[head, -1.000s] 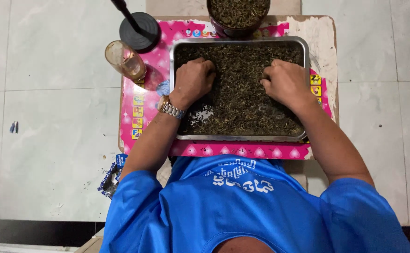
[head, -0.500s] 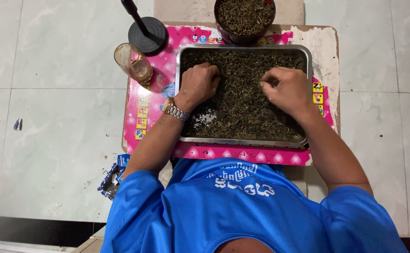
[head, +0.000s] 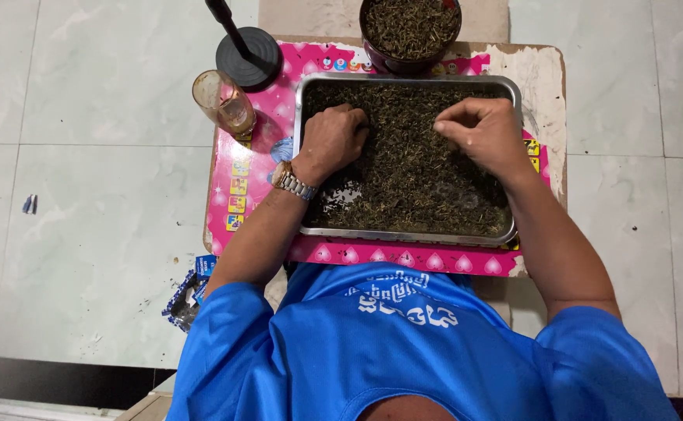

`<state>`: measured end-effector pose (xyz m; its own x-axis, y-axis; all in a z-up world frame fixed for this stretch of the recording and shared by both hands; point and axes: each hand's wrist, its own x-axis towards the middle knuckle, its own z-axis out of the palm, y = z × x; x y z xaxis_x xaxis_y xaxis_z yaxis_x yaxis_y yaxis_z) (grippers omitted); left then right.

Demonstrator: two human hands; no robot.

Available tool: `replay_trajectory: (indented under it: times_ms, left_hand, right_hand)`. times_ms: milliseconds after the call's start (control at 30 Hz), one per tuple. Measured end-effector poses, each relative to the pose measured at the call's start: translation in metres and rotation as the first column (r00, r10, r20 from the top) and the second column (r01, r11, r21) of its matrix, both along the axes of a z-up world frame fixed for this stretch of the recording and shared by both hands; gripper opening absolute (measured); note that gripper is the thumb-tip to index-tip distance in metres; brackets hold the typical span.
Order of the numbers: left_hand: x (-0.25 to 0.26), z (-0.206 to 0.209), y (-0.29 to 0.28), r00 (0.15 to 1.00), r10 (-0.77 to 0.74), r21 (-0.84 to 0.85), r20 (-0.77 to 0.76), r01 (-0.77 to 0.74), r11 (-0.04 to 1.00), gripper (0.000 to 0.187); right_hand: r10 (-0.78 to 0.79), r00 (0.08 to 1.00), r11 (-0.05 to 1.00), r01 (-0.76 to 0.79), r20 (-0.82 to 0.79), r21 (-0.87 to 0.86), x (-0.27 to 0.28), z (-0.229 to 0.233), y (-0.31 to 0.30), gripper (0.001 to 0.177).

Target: Sorting through dried tea leaves in a metal tray to remove stems and debris by hand

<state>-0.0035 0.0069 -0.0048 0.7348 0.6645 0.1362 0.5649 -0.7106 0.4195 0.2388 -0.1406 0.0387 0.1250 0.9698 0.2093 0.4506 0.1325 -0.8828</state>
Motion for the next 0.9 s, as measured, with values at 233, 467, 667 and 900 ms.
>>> replay_trajectory:
  times_ms: [233,467,667,900]
  left_hand:
    - [0.000,-0.001,-0.001,1.000,0.007,0.005,-0.015,-0.007,1.000,0.010]
    - [0.000,0.000,0.000,0.999,-0.004,-0.003,0.036,0.004,1.000,0.010]
    - [-0.001,-0.002,0.000,1.000,-0.009,-0.007,0.007,0.009,1.000,0.012]
    - [0.001,-0.015,0.002,0.998,-0.023,0.084,-0.052,0.027,0.996,0.018]
  right_hand:
    - [-0.024,1.000,0.998,0.025,0.008,-0.051,-0.001,-0.020,-0.002,0.014]
    - [-0.030,0.997,0.998,0.035,0.076,-0.061,-0.006,-0.002,-0.004,0.011]
    - [-0.055,0.996,0.998,0.057,0.067,-0.028,0.008,-0.006,0.011,0.010]
    - [-0.206,0.964,0.977,0.214,0.165,-0.027,0.020,0.025,0.072,0.006]
